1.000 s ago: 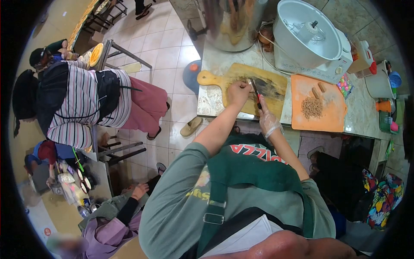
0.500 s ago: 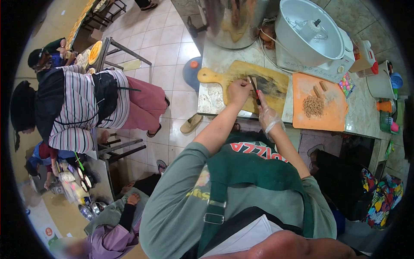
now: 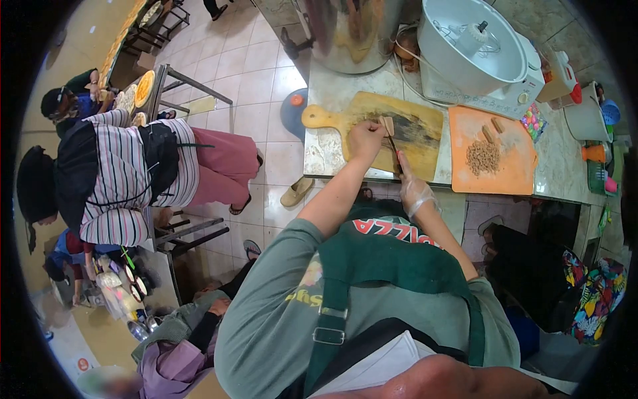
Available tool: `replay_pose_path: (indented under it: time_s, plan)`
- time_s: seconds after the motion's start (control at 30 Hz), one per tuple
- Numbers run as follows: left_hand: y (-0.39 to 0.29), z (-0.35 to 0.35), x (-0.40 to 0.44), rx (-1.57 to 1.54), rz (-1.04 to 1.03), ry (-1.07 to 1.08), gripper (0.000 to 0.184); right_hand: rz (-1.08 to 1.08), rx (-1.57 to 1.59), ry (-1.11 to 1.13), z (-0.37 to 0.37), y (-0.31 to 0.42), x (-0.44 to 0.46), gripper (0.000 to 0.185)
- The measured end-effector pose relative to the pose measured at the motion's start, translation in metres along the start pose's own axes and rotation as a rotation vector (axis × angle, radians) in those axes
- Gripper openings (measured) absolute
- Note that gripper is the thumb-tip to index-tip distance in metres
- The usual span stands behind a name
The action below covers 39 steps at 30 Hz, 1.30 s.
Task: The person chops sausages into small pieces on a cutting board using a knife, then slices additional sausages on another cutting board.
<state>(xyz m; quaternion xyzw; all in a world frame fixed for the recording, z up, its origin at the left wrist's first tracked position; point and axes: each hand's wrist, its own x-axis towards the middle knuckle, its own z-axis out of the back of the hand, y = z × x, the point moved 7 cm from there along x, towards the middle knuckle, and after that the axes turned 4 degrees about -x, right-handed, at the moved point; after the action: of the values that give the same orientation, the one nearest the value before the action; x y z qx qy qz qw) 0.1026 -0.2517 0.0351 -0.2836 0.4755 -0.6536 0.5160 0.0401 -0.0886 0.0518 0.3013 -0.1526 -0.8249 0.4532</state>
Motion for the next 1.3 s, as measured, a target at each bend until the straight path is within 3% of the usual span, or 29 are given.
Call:
replay_pose_path:
  time_s: [0.27, 0.33, 0.57, 0.73, 0.9, 1.3]
  plan:
    - [-0.002, 0.000, 0.003, -0.019, 0.025, 0.034, 0.014, -0.049, -0.060, 0.090, 0.002, -0.011, -0.020, 0.056]
    - [-0.006, 0.001, 0.003, 0.009, 0.025, 0.032, 0.014, 0.004, -0.014, -0.038, -0.001, -0.016, -0.017, 0.055]
    - [-0.008, 0.000, 0.006, 0.019, 0.068, 0.076, 0.018, 0.031, 0.048, -0.081, 0.009, 0.008, 0.006, 0.052]
    - [-0.014, 0.002, 0.007, 0.001, 0.135, 0.102, 0.019, -0.052, 0.003, 0.033, 0.008, 0.011, 0.015, 0.054]
    - [-0.003, 0.000, 0.014, -0.041, 0.048, 0.033, 0.016, -0.052, -0.053, 0.033, 0.003, 0.011, 0.027, 0.058]
    - [-0.010, 0.002, 0.018, 0.004, 0.058, 0.044, 0.014, -0.078, -0.026, 0.139, 0.021, 0.031, 0.048, 0.066]
